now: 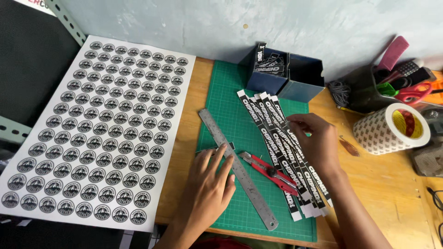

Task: The person uses a metal ruler and a red utility knife to cut long sticker strips on a green cutting mat. They measure and cut each strip, then place the cut pieces into a small blue box. The process is repeated multiple times throughout the clip.

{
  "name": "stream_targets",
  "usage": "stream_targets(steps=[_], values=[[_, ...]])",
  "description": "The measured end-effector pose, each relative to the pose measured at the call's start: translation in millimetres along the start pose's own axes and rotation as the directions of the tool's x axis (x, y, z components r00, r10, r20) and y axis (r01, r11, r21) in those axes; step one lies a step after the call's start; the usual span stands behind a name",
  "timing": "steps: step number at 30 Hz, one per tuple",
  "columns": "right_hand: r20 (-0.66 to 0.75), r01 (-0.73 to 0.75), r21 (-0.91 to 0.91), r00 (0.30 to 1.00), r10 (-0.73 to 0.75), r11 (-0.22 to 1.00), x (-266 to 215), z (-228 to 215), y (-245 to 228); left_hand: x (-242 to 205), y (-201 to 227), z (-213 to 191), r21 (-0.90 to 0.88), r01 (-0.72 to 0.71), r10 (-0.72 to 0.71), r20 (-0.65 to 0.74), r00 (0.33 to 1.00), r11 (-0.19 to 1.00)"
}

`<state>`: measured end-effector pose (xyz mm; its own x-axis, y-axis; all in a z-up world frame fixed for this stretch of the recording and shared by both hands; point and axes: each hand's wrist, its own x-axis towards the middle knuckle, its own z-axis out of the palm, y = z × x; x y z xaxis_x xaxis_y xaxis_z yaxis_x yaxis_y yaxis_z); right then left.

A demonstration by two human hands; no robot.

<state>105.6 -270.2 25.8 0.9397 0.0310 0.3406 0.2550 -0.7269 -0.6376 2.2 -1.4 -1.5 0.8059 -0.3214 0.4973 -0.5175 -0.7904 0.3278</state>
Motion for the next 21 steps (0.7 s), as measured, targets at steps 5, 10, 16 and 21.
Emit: stream_targets(steps=[5, 10, 16, 21], values=[[-0.138, 0.031, -0.129, 0.989, -0.049, 0.991, 9.1, -19.4, 36.6, 2.7, 0.4, 1.0, -0.04, -0.016, 0.016, 0.013, 1.0, 0.999], [-0.14, 0.1, -0.354, 0.977, -0.158, 0.93, 1.1, -14.6, 30.5, 3.9, 1.2, 2.2, -0.068, -0.004, 0.006, 0.03, 1.0, 0.998], [0.327, 0.078, -0.046, 0.943, -0.058, 0.996, -32.1, 8.3, -44.1, 2.4, -0.1, -3.0, -0.075, 0.076, -0.082, -0.082, 0.993, 0.994], [0.491, 0.297, -0.216, 0.857, -0.159, 0.93, -49.9, 26.3, -53.8, 5.1, -11.4, -16.7, 0.051, 0.295, -0.289, -0.097, 0.952, 0.954]])
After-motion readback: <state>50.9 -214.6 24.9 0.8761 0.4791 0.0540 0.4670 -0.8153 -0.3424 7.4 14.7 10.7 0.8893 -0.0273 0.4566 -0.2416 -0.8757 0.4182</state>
